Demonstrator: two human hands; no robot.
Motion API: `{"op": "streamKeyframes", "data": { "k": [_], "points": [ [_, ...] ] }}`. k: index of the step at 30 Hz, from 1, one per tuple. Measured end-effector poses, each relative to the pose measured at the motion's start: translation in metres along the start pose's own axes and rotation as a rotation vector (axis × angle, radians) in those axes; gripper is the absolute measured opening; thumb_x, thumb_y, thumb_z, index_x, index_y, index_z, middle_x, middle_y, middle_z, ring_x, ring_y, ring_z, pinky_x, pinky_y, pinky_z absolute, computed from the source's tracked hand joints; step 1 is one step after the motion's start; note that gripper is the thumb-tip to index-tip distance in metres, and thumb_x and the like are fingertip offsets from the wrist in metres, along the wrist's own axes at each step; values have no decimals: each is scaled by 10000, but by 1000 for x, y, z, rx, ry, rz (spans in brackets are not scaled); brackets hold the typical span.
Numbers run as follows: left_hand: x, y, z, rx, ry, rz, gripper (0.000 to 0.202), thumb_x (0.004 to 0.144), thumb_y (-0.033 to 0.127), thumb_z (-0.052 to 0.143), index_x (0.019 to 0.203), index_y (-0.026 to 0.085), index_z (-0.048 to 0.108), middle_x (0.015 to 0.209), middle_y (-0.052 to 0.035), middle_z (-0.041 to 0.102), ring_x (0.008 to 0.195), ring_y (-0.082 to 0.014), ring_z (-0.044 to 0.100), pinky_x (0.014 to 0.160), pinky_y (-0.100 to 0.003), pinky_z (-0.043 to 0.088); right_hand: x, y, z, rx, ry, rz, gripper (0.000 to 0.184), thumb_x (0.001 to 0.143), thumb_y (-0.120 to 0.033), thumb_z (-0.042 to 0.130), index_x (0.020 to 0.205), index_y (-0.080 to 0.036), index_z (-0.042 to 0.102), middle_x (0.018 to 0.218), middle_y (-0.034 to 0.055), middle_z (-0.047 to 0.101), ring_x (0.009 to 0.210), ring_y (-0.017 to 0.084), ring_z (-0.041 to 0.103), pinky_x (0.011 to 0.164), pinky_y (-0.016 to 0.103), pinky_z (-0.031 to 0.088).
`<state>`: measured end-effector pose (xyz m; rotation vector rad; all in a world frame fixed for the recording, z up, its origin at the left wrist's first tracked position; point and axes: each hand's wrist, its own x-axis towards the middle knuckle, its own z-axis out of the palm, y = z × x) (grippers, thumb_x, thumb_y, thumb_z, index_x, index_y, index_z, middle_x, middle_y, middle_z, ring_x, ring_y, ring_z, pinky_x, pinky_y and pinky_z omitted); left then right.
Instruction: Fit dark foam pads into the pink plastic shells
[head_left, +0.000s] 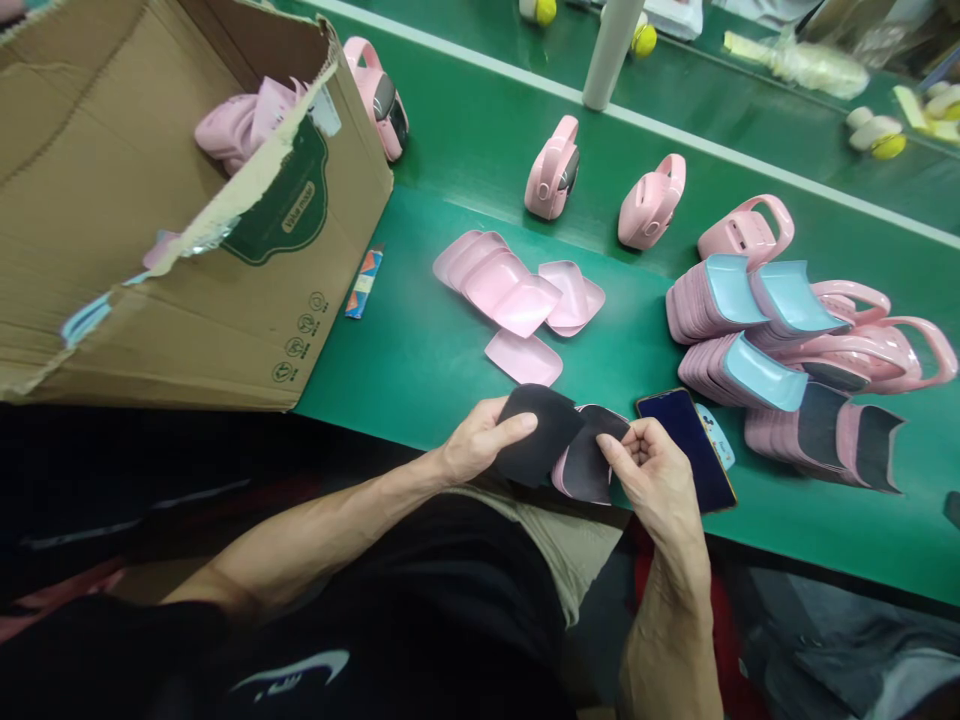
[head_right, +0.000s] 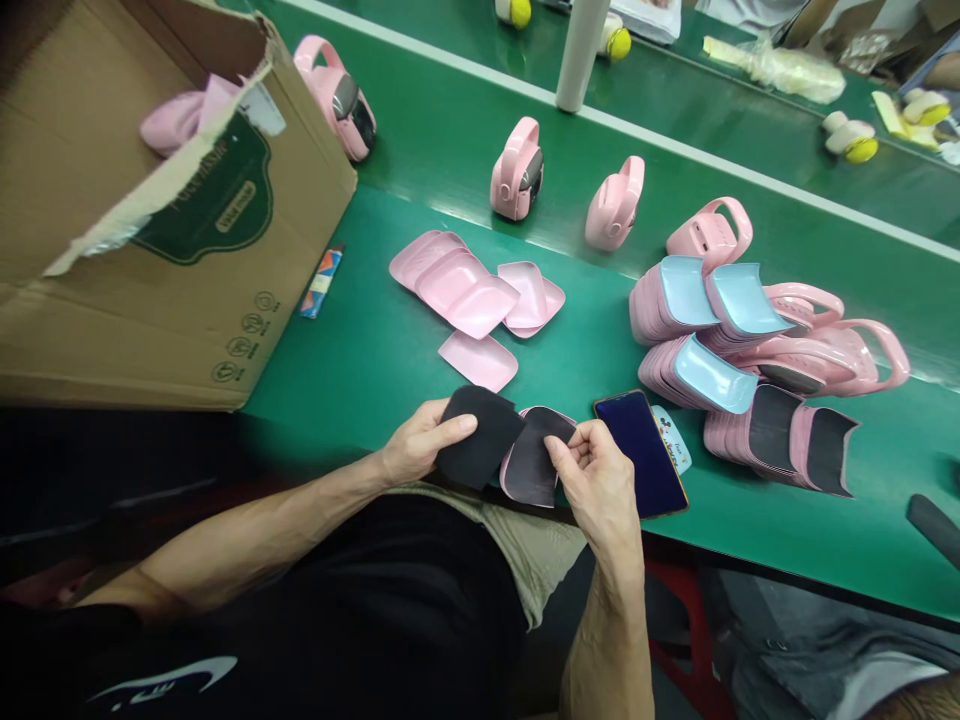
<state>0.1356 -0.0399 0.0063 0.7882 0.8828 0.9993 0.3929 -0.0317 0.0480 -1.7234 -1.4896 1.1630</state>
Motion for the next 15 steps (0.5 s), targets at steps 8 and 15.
{"op": "streamKeyframes", "data": {
  "k": [8,15],
  "points": [
    [0,-1,-2,7,-13,-2,588,948,581,807,1307,115,794,1164,-151,822,914,-217,757,759,-255,582,-1,11,4,153,46,19,464,933,-580,820,1145,-241,585,830,-35,628,697,139,580,628,257,478],
    [0,-2,-2,-17,-28,2,572,960,564,802,1344,140,785,1245,-152,811,984,-228,769,780,-250,587,4,11,8,180,61,-58,385,976,-543,774,1164,-222,678,784,-34,606,672,127,548,611,248,462]
  ]
}}
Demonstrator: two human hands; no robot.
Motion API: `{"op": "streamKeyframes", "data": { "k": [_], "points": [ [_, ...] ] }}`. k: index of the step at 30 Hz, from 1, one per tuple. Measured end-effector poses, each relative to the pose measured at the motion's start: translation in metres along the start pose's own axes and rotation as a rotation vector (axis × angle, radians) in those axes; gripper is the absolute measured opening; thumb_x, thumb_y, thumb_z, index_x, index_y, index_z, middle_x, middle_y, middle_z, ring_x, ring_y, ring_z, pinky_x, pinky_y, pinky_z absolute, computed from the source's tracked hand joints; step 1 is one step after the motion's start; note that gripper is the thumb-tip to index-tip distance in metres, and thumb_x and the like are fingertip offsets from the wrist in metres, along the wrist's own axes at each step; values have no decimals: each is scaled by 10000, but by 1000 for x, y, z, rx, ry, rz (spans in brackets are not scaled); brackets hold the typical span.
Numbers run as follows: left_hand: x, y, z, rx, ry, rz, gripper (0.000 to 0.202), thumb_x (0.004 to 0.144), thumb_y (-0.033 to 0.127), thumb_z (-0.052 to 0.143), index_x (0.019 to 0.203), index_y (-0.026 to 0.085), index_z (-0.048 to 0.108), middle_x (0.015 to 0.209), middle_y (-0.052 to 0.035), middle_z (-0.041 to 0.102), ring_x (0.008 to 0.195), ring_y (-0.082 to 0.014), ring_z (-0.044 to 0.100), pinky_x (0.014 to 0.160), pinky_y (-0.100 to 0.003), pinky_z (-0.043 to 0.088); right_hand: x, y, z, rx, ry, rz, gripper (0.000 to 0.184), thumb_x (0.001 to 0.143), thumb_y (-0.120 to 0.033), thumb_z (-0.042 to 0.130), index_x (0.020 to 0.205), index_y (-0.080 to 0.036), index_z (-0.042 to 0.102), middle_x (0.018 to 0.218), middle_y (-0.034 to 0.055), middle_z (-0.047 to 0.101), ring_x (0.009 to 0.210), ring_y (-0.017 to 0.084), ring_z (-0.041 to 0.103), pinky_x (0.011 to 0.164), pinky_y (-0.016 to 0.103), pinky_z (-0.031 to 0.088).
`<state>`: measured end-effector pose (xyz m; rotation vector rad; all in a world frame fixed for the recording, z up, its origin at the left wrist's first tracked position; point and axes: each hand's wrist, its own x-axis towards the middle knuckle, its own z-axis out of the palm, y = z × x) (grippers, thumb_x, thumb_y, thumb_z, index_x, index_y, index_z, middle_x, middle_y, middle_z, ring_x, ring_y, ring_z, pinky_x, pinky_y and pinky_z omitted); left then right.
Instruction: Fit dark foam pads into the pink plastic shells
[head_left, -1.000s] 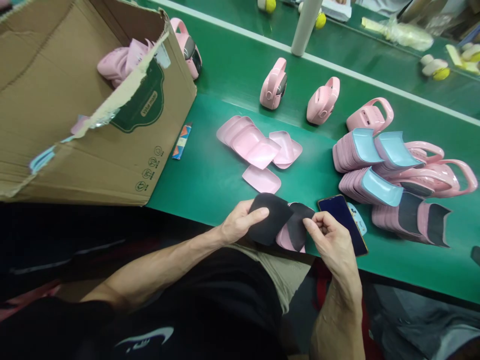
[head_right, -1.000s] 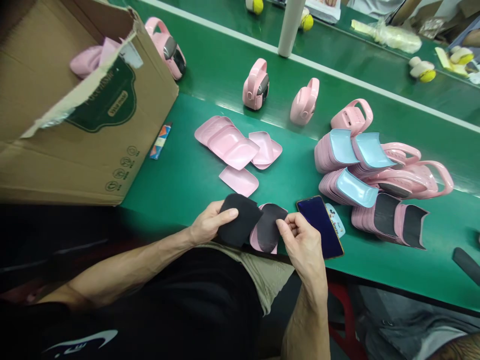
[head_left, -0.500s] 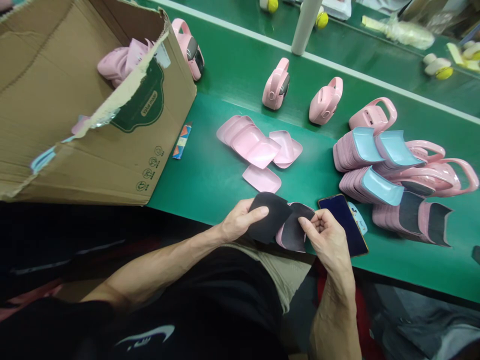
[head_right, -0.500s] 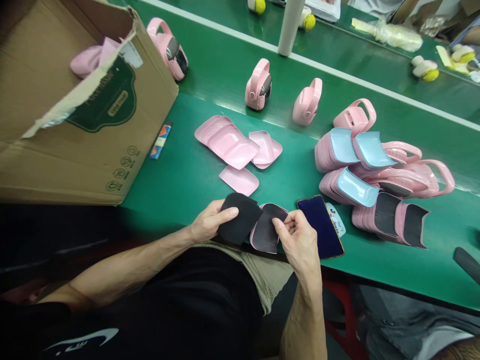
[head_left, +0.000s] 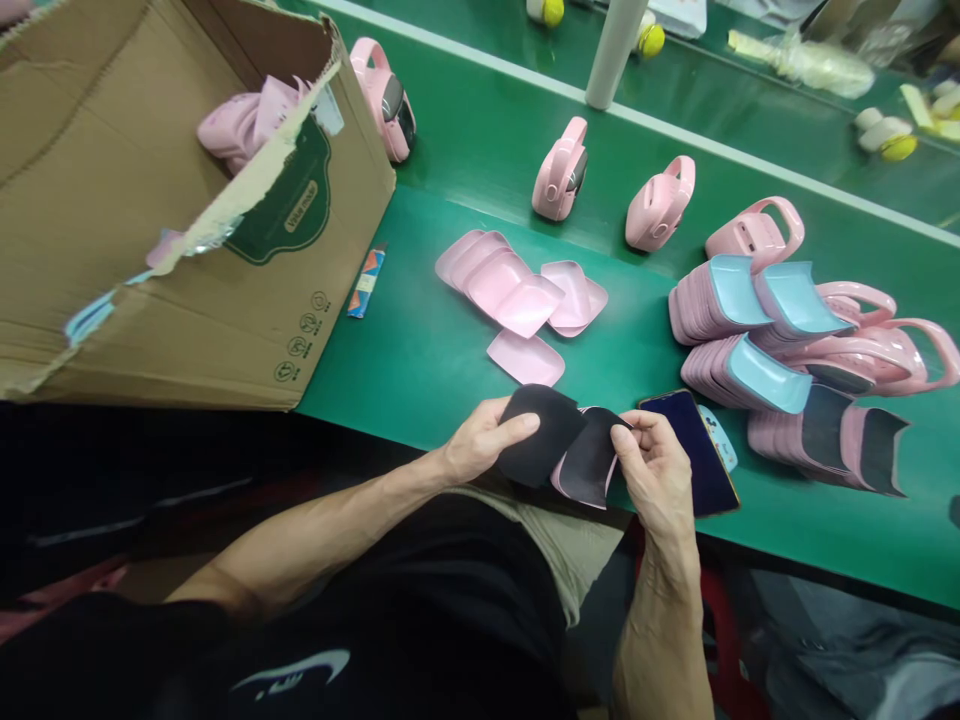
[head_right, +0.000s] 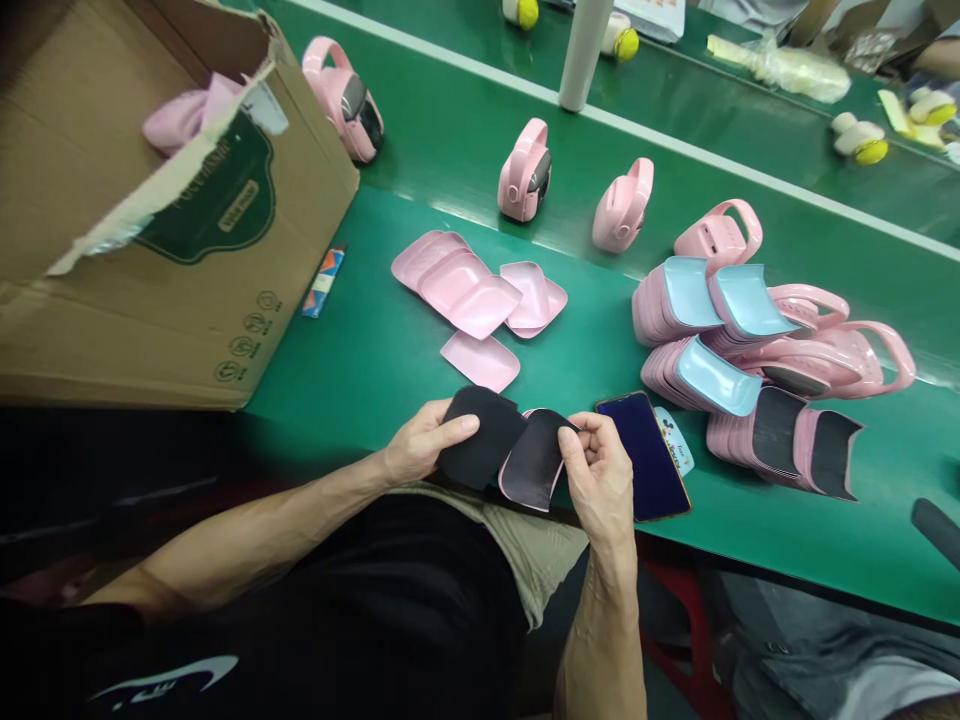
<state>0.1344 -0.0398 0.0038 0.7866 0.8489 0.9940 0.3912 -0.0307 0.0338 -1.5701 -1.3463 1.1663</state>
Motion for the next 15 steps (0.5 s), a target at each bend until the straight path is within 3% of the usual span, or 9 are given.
{"op": "streamKeyframes", "data": {
  "k": [11,15],
  "points": [
    [1,-2,0,-17,24,12,562,942,559,824,1302,128,799,1165,-145,820,899,-195,747,770,-252,578,3,3,1,3,6,25,387,933,-543,829,1080,-216,685,766,-42,603,643,111,515,600,241,433],
    [1,0,1,-14,33,19,557,938,556,823,1283,118,805,1087,-136,824,917,-218,750,792,-271,582,5,3,4,-34,27,18,381,915,-541,838,1032,-212,684,689,-72,519,604,103,460,568,235,379]
  ]
}}
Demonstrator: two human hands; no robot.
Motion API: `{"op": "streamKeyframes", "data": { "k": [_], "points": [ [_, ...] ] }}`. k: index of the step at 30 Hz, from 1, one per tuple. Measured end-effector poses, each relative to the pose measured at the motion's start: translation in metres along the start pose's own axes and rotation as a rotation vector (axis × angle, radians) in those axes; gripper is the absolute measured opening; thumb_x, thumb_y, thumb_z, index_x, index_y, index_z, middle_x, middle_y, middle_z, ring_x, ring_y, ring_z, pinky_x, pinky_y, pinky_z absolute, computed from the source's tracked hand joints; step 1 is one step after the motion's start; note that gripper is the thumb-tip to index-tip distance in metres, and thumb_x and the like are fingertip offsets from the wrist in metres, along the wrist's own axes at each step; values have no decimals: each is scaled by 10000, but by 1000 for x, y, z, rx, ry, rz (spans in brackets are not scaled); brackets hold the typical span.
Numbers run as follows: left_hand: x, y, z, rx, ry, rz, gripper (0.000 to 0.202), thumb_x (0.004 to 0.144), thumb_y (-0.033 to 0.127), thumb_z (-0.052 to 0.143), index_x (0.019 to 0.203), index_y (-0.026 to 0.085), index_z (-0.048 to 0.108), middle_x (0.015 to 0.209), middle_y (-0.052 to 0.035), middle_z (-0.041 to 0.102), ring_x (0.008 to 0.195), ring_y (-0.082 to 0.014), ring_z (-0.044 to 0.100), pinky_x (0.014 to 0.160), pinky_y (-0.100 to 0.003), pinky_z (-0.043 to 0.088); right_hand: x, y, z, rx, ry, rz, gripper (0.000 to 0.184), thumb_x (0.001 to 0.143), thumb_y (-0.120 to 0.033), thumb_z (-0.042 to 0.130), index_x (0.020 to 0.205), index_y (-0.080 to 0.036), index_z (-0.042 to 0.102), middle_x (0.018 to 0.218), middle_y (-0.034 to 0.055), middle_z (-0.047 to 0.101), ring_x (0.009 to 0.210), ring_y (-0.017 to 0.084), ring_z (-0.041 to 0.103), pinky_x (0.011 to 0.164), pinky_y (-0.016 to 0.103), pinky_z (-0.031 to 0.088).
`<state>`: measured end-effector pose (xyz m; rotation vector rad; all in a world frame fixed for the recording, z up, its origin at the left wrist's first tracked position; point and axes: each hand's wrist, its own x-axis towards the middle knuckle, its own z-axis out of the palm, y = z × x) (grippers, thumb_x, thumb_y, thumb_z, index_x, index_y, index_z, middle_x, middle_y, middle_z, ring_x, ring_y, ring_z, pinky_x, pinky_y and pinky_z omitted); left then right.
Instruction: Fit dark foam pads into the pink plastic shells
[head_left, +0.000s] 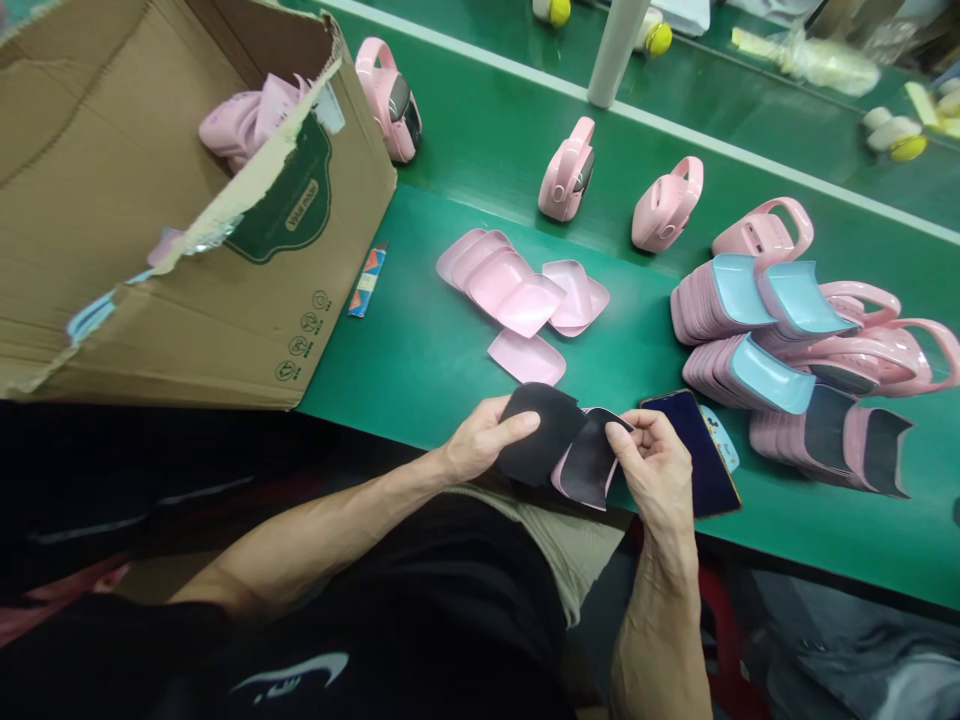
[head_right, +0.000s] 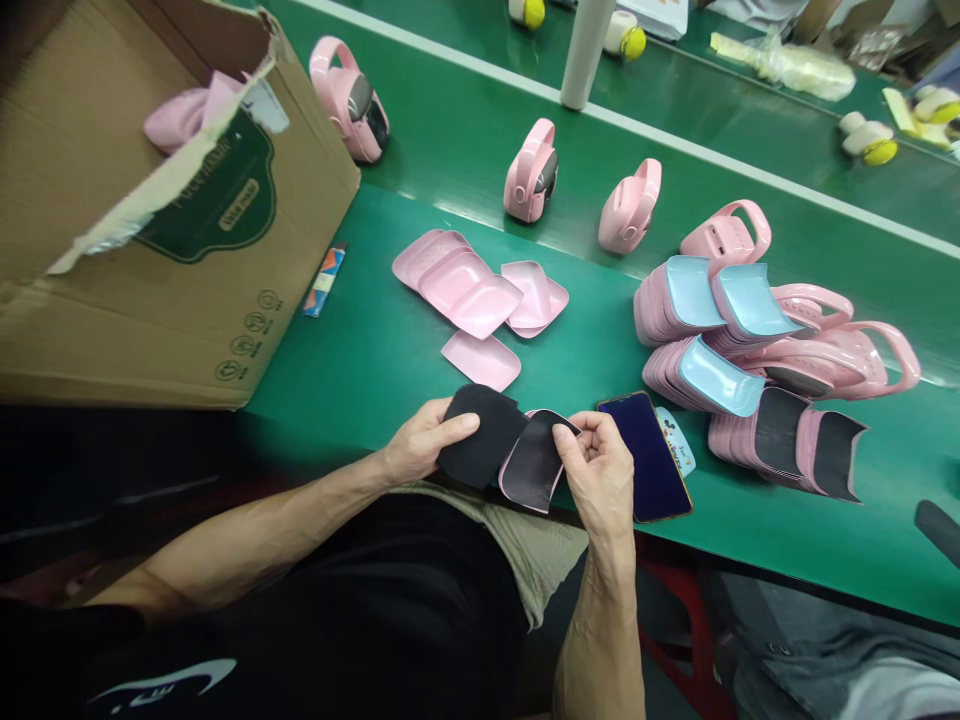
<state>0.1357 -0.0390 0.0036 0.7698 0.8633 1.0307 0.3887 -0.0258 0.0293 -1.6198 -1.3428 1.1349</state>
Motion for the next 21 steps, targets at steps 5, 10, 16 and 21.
{"op": "streamKeyframes", "data": {
  "k": [5,10,16,21],
  "points": [
    [0,2,1,4,7,-11,579,922,574,833,1275,115,806,1119,-144,820,944,-234,755,788,-275,581,2,-3,1,-29,28,0,387,877,-528,861,983,-207,672,634,-98,454,561,93,430,545,229,352],
    [0,0,1,-18,13,-4,557,921,557,843,1256,113,812,1053,-130,818,870,-193,727,749,-249,570,0,-4,-1,-50,42,4,419,891,-547,841,1076,-205,685,671,-89,486,574,98,455,556,236,388],
    [1,0,1,-46,14,4,521,929,532,844,1236,112,814,1000,-119,811,834,-174,718,728,-232,575,-14,-3,-1,-84,83,-72,557,892,-539,836,1318,-234,644,935,-9,626,751,145,601,671,289,533],
    [1,1,2,-82,30,-18,540,920,526,850,1251,101,802,1005,-132,815,854,-214,759,750,-267,607,-27,-4,-2,-280,14,-234,798,899,-518,823,1595,-316,489,1526,131,553,1320,306,605,905,426,600]
  ]
}}
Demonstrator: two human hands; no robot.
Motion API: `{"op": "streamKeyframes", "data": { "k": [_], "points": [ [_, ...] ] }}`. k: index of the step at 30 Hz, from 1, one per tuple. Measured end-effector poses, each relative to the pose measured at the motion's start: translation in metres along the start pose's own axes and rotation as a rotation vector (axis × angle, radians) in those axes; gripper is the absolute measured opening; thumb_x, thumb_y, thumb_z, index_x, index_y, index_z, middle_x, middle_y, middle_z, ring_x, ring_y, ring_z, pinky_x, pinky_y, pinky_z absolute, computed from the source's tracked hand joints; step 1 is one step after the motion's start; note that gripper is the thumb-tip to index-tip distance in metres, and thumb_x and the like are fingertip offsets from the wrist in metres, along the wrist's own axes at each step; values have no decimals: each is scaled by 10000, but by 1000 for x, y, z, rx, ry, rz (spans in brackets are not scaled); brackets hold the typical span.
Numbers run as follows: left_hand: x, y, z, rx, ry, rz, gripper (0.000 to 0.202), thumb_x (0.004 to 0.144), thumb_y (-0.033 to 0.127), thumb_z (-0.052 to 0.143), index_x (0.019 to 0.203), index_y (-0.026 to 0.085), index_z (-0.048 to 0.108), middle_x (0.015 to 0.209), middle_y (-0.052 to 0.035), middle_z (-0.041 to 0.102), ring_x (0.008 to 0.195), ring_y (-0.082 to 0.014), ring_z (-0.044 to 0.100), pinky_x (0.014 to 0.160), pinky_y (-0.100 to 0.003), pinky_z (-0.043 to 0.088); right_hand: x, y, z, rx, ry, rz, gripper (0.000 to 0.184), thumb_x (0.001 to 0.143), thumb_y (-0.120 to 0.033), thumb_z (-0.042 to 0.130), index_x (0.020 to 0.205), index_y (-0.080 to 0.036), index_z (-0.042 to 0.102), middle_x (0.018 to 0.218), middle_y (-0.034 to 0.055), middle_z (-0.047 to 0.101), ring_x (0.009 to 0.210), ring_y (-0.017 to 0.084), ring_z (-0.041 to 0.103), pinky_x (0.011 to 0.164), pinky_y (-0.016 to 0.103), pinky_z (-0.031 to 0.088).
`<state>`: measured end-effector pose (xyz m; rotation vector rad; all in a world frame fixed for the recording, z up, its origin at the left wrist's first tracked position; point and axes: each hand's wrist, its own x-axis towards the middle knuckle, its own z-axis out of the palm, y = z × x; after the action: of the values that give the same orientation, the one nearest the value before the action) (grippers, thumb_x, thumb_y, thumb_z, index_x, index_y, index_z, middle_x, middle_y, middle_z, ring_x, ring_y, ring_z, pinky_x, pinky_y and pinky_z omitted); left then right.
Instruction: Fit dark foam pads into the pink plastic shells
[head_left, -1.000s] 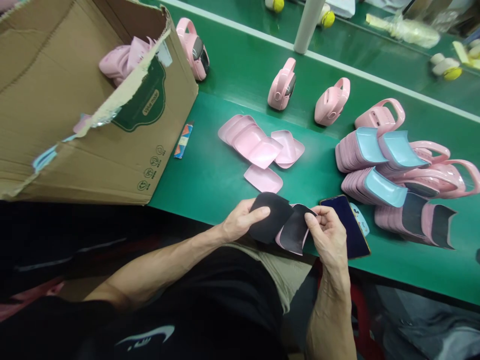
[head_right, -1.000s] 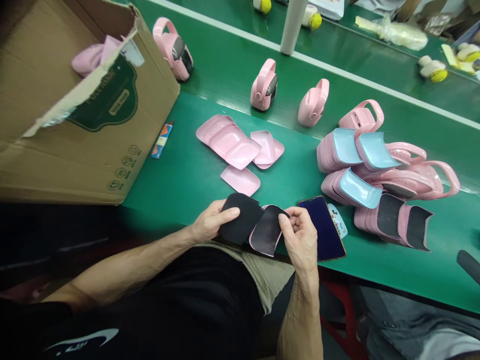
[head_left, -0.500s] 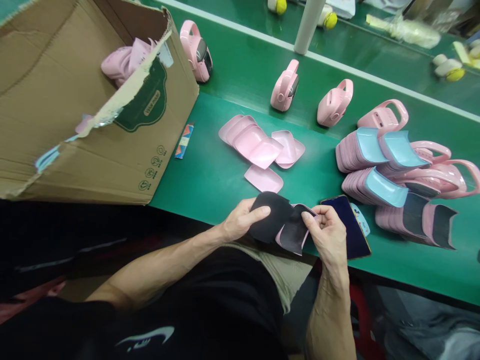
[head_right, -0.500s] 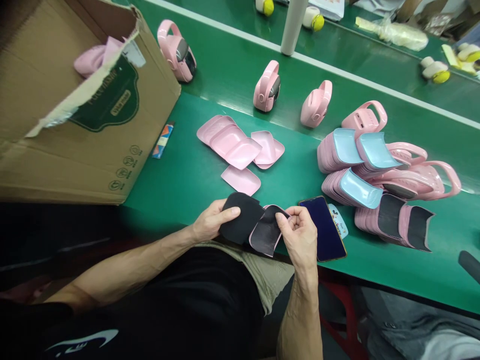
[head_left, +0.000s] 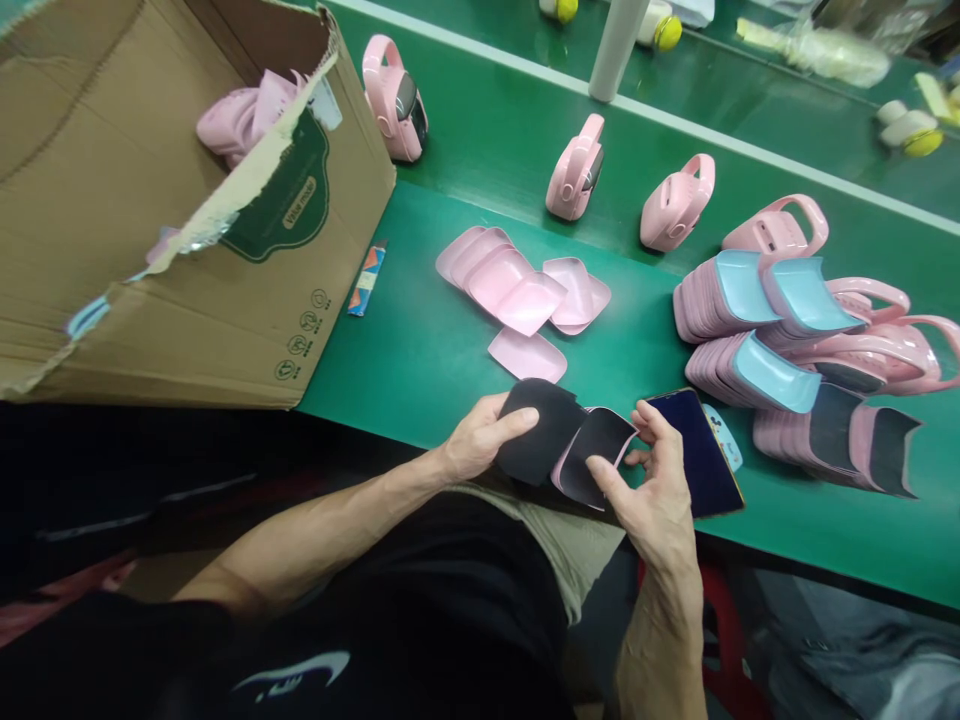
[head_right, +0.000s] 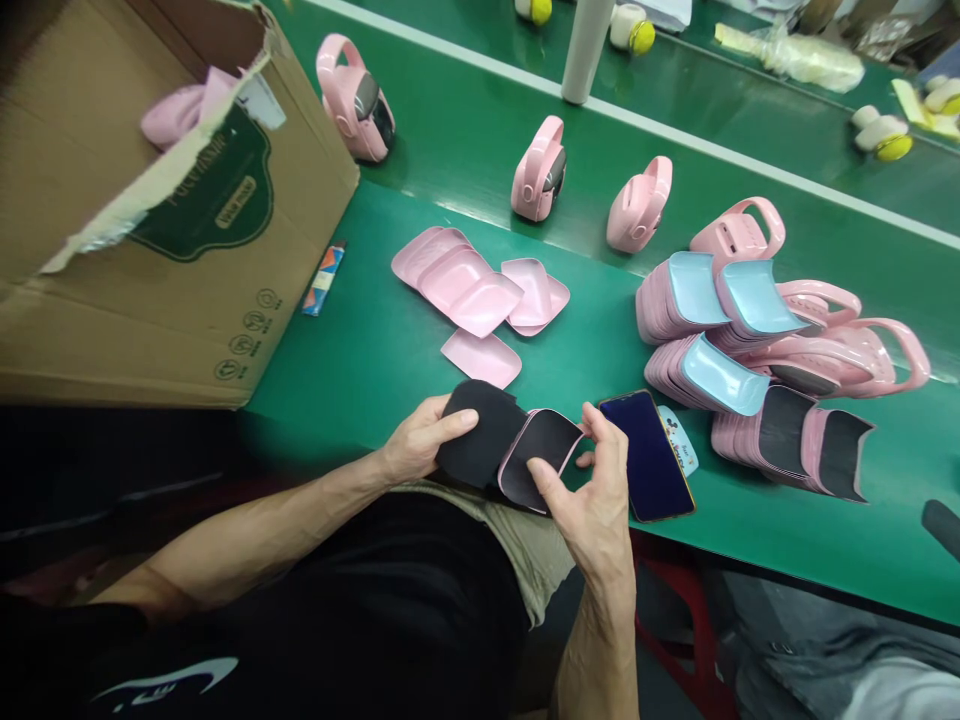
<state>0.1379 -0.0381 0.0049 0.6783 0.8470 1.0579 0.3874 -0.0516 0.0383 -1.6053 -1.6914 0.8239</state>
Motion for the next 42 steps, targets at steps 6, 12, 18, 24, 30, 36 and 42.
{"op": "streamKeyframes", "data": {
  "k": [6,12,18,24,30,36,42],
  "points": [
    [0,0,1,-5,5,4,532,922,507,845,1259,98,797,1047,-150,823,974,-275,784,804,-304,621,-2,-2,5,-102,-84,-112,885,937,-513,805,1688,-323,376,1615,150,469,1476,358,514,1113,584,571],
    [-1,-1,-1,23,7,-8,552,928,521,837,1282,100,787,1063,-152,826,950,-268,784,802,-310,618,-4,0,3,-33,-104,-80,914,944,-511,802,1709,-355,326,1658,138,424,1464,347,523,1026,520,627],
    [-1,-2,-3,37,-5,-14,550,944,517,824,1308,107,778,1098,-154,824,1006,-282,783,850,-328,627,-3,1,1,-77,-147,-123,985,915,-522,838,1723,-365,297,1670,132,407,1529,367,458,1151,600,555],
    [-1,-1,-1,29,8,-24,565,930,533,831,1294,102,781,1073,-153,822,969,-275,783,822,-323,626,-3,2,-3,-41,-160,-86,990,922,-534,822,1733,-350,285,1688,148,385,1504,368,484,1058,552,619],
    [-1,-2,-3,63,14,-19,581,923,553,827,1275,94,782,1066,-155,820,946,-269,776,779,-308,611,-2,0,-12,-33,-196,-43,992,895,-512,852,1720,-373,319,1698,129,389,1477,362,513,1034,533,630],
    [0,-2,-3,76,11,-20,584,926,557,823,1282,96,780,1081,-157,818,968,-278,777,805,-318,615,1,-2,-9,-94,-221,-92,1001,903,-529,856,1727,-375,310,1687,126,402,1545,375,456,1165,601,563],
    [0,-2,-4,74,-15,-5,552,950,538,813,1296,110,785,1084,-145,821,946,-248,772,801,-294,607,5,0,-11,-131,-271,-131,1047,888,-508,883,1736,-373,284,1725,130,358,1591,383,406,1249,653,478]
  ]
}}
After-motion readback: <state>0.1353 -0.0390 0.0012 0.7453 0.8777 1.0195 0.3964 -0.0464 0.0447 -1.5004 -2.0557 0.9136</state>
